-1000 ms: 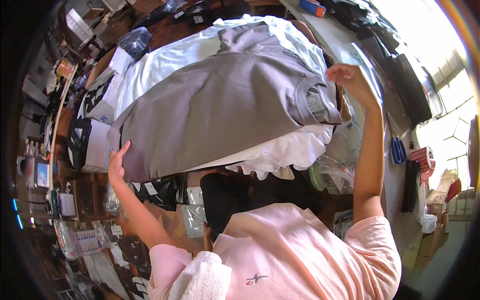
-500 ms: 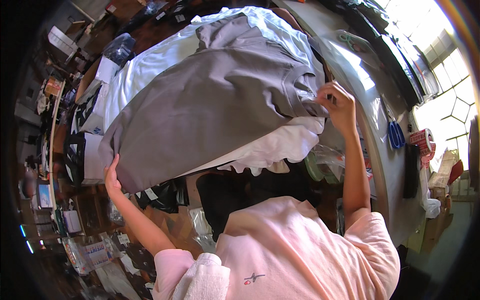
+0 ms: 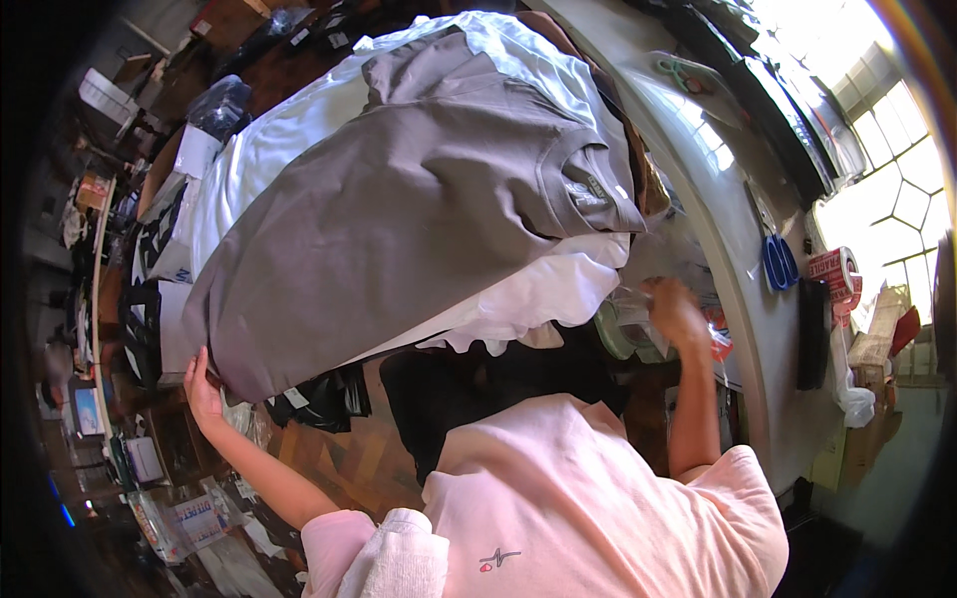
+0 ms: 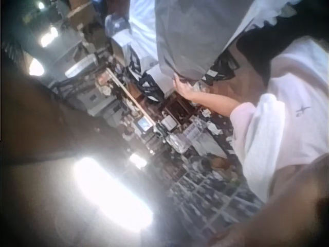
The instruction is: The person folds a white t-shirt and places it into a clear plastic bag, then repeats the process with a gray t-shirt. Each shirt is folded neatly and sealed inside a bag on a cluttered work table.
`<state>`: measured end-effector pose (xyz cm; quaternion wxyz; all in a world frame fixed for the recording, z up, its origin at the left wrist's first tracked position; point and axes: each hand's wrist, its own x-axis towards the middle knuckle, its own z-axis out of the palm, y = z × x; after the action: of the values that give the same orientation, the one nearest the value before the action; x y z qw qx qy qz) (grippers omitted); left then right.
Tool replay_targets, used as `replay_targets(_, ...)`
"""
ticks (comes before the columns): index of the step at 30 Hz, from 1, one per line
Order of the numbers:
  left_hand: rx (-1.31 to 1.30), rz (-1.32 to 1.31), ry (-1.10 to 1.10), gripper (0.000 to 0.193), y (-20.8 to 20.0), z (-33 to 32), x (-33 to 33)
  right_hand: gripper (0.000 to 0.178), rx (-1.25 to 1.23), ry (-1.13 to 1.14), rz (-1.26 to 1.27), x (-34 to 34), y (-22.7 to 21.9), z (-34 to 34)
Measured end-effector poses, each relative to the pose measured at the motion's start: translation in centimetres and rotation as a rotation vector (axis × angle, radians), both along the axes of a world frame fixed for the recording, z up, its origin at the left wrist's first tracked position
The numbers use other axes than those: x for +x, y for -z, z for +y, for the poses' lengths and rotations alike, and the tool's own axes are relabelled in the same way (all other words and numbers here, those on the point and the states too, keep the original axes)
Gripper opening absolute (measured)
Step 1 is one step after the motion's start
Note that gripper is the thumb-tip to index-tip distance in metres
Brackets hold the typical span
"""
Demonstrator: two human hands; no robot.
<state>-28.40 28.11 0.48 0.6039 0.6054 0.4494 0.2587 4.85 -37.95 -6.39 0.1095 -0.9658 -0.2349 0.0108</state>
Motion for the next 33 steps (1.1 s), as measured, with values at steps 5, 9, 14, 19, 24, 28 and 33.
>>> replay_targets(5, -0.103, 0.288, 0.068, 0.023, -0.9, -1.4, -0.6, 0.016, 0.515, 0.066, -0.196, 6.9, -11.4, 7.9)
replay_targets(9, -0.053, -0.159, 0.024, 0.032, 0.3, 2.6, -2.5, 0.039, 0.365, 0.092, 0.014, 16.9, -10.4, 13.5)
replay_targets(14, -0.172, -0.16, 0.141, 0.049, -1.3, -1.6, -0.7, 0.046, -0.065, -0.013, -0.137, 19.1, -9.0, 16.1)
replay_targets(19, -0.218, 0.013, 0.294, 0.047, -1.1, -0.8, -0.3, 0.057, -0.243, -0.04, -0.211, 23.7, -5.1, 13.6)
replay_targets(24, 0.057, -0.019, -0.093, 0.061, -2.4, 3.1, -0.6, 0.028, 0.536, -0.172, 0.211, 27.9, -7.4, 12.4)
replay_targets(28, 0.149, -0.255, -0.273, 0.037, -9.8, 3.5, 2.3, 0.021, 0.946, -0.03, 0.326, 27.9, -19.7, 10.8)
replay_targets(33, 0.184, -0.658, 0.047, 0.043, -20.1, 8.1, -6.2, 0.022, 1.204, -0.24, 0.01, 30.2, -33.1, 6.3)
